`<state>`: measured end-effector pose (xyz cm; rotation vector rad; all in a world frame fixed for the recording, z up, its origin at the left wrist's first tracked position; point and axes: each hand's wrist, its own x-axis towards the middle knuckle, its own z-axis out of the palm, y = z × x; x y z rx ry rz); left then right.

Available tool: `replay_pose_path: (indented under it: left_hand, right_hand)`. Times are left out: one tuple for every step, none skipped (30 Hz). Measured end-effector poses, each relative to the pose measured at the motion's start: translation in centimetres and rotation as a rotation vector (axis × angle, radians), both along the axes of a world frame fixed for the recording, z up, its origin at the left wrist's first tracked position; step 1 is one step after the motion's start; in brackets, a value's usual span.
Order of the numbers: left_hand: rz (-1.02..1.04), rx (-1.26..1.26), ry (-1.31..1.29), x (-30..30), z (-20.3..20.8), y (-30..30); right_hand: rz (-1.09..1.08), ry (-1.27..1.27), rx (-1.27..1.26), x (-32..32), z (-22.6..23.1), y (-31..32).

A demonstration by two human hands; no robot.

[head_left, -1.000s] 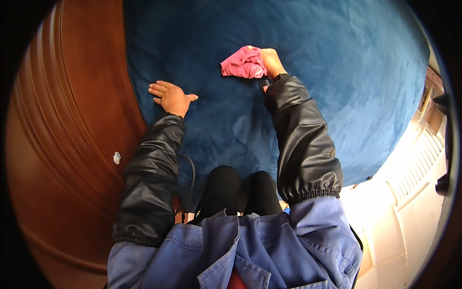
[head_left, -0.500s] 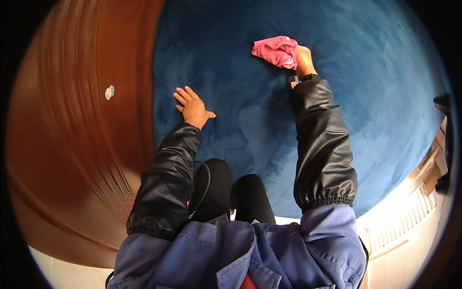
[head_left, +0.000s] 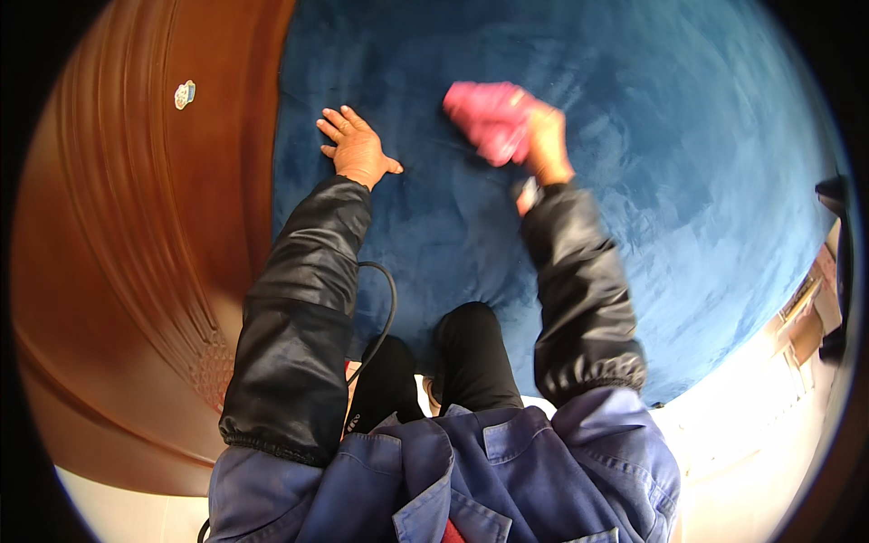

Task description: The person wipes the window frame and sill with a pink cloth, then wipes the blue mattress and the wooden headboard. The person uses a cloth to clean each surface in sequence.

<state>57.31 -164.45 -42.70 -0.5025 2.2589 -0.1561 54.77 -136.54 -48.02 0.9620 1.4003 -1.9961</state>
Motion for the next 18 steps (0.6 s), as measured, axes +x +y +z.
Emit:
replay_pose_path:
  left_hand:
    - [0.002,0.0,0.0,-0.1,-0.2,0.0]
    - [0.006,-0.004,-0.004,-0.1,-0.3,-0.1]
    - [0.014,-0.007,-0.009,-0.1,-0.4,-0.2]
    - [0.025,0.009,-0.014,0.0,-0.5,-0.4]
    - [0.016,0.011,-0.001,0.1,-0.6,-0.5]
    - [0.014,0.02,0.012,0.3,-0.7,-0.7]
    - [0.013,0.033,0.025,0.4,-0.7,-0.8]
    - [0.002,0.038,0.042,0.6,-0.8,-0.8]
    - [-0.005,0.045,0.059,0.7,-0.7,-0.8]
    - [-0.009,0.057,0.074,1.0,-0.7,-1.0]
    - [-0.028,0.067,0.092,1.1,-0.6,-1.2]
    - [-0.033,0.055,0.093,1.2,-0.7,-1.3]
    - [-0.037,0.05,0.093,1.2,-0.7,-1.2]
    - [-0.051,0.05,0.092,1.4,-0.7,-1.2]
    - [-0.062,0.052,0.099,1.3,-0.8,-1.3]
    - [-0.065,0.054,0.103,1.5,-0.9,-1.5]
    - [-0.075,0.068,0.126,1.9,-1.1,-1.5]
    - [-0.086,0.073,0.161,2.3,-1.3,-1.5]
  right_hand:
    - [0.114,0.082,-0.057,4.3,0.3,-1.1]
    - [0.26,0.066,0.053,9.0,0.2,-2.0]
    - [0.493,0.34,0.202,13.6,-0.5,-3.3]
    - [0.322,0.003,-0.01,19.3,-0.4,-3.6]
    - [0.422,-0.016,0.085,23.8,-1.1,-4.0]
    - [0.648,-0.071,0.204,26.5,-2.6,-3.9]
    - [0.729,-0.144,0.256,28.7,-3.6,-3.9]
    - [0.715,0.067,0.244,29.5,-4.7,-3.9]
    - [0.899,0.28,0.388,29.5,-5.5,-3.8]
    - [1.127,0.612,0.641,29.2,-6.0,-3.8]
    - [0.868,0.229,0.316,29.4,-5.8,-3.8]
    - [0.965,0.477,0.527,29.1,-5.7,-3.8]
    - [1.073,0.765,0.756,28.9,-5.6,-3.8]
    - [0.936,0.634,0.608,29.0,-5.6,-4.0]
    - [0.638,0.052,0.223,28.9,-5.7,-3.9]
    - [0.605,-0.025,0.219,28.8,-5.8,-4.1]
    - [0.566,-0.046,0.195,28.9,-5.7,-3.9]
    - [0.813,0.57,0.442,29.0,-5.7,-3.4]
